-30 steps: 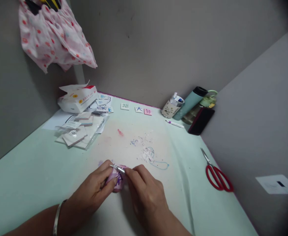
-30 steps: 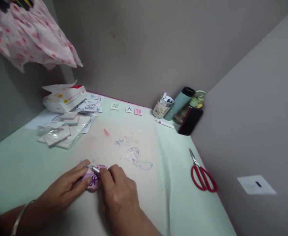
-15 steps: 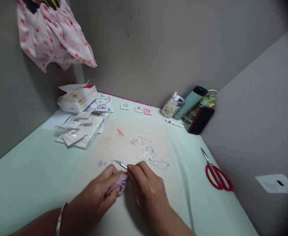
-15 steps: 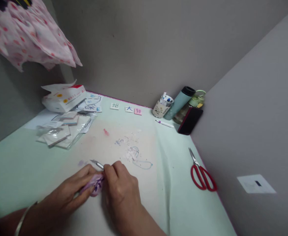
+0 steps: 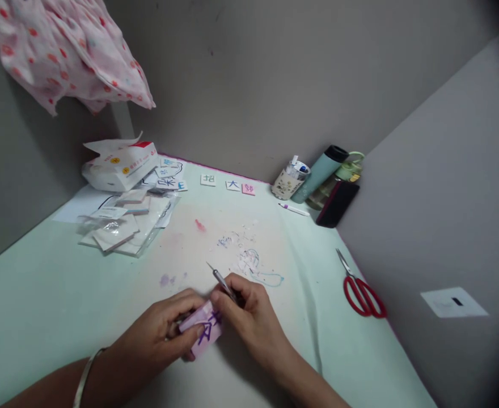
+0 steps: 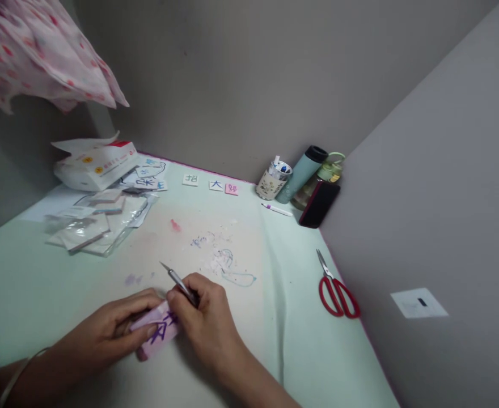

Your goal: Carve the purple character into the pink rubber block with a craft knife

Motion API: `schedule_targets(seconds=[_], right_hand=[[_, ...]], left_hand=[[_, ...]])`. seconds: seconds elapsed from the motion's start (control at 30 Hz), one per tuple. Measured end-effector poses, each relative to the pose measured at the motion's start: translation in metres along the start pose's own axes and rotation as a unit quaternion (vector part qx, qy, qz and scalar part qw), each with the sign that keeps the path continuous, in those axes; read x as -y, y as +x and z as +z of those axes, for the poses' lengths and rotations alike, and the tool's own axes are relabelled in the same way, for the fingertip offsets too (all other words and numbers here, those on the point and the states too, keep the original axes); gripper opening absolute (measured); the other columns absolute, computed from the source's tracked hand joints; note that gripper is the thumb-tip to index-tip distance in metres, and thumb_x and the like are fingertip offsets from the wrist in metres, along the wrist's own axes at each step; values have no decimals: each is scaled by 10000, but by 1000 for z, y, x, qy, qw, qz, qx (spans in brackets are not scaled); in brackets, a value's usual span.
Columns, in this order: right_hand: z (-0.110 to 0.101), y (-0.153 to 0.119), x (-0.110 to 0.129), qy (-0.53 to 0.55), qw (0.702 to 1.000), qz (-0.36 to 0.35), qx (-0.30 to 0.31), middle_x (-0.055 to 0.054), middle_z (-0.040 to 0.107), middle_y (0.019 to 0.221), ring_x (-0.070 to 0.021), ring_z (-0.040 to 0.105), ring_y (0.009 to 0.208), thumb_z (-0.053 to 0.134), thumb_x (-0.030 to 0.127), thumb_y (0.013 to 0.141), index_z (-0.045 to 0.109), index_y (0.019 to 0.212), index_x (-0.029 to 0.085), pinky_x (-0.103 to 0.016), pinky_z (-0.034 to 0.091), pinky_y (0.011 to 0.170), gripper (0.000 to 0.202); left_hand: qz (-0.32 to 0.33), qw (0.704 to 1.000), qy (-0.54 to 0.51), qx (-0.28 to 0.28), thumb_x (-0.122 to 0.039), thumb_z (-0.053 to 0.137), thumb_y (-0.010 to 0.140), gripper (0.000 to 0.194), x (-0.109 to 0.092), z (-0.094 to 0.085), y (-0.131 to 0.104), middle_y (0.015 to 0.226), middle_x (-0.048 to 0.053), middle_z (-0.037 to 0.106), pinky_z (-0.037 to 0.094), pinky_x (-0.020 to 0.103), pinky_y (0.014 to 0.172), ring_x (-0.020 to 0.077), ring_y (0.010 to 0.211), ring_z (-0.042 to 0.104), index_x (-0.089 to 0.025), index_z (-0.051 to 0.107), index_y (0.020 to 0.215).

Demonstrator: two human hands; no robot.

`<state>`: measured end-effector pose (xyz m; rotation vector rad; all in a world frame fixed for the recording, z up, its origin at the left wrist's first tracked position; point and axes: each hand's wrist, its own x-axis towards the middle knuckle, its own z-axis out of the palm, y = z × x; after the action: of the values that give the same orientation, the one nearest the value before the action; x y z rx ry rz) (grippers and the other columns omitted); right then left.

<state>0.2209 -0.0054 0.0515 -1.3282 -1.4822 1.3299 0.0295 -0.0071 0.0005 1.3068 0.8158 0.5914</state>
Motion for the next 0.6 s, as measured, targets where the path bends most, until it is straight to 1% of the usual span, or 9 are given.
schedule_targets(seconds=[0.1,0.17,0.23,0.27,0.33,0.4,0.47,0.53,0.6], right_hand=[[-4,1,2,-10,1000,11,5,65,383,608,-108,359,589,590,375,921,484,653,210,-244,290,541,332],[-6,2,3,-12,1000,14,0,66,371,598,-108,346,582,581,403,931,466,637,213,-247,280,536,368],[-8,2,3,-22,1000,4,-11,60,386,598,-110,357,589,579,413,940,472,622,210,-248,291,543,392],[-8,2,3,-24,1000,-3,-12,54,418,608,-114,384,600,595,407,933,507,630,203,-247,309,553,375],[-8,2,2,-18,1000,-12,-7,39,503,651,-123,454,631,656,367,889,611,695,192,-246,359,577,266],[-8,2,1,-12,1000,-20,-6,32,553,685,-129,495,651,698,316,845,677,764,193,-248,396,593,148],[-7,3,1,-28,999,-35,-12,35,540,678,-128,489,648,671,282,853,672,748,196,-248,399,598,135],[-6,2,1,-60,997,-52,-20,36,514,663,-124,473,643,617,252,874,629,690,196,-249,382,601,193],[-5,2,-1,-93,993,-70,-34,35,499,656,-119,466,633,582,213,864,580,644,195,-249,355,590,220]], left_hand=[[-43,998,-53,-5,-467,640,885,316,-1,-2,0,893,12,629,581,279,610,167,712,618,-224,635,1088],[-56,997,-59,-15,-515,661,857,365,-4,-3,1,831,-3,621,565,274,588,165,673,615,-225,617,1075],[-61,996,-54,-18,-519,665,850,357,-7,-5,1,793,-14,608,557,278,583,164,650,616,-225,611,1046],[-62,996,-54,-18,-511,667,851,345,-9,-6,2,785,-17,607,558,282,588,163,642,614,-225,612,1037],[-54,996,-61,-22,-490,669,855,322,-11,-7,2,784,-18,612,558,283,596,159,636,605,-224,620,1029],[-45,996,-67,-23,-474,670,867,301,-10,-7,2,785,-19,611,556,277,597,157,646,597,-223,628,1028],[-46,997,-63,-16,-457,663,881,278,-8,-7,1,771,-24,604,545,268,585,155,645,595,-222,631,1025],[-48,997,-59,-13,-437,654,887,256,-6,-7,1,767,-26,617,533,264,577,151,626,599,-222,633,1024],[-48,997,-63,-16,-439,648,888,252,-5,-6,1,784,-18,651,525,263,572,144,602,599,-225,635,1021]])
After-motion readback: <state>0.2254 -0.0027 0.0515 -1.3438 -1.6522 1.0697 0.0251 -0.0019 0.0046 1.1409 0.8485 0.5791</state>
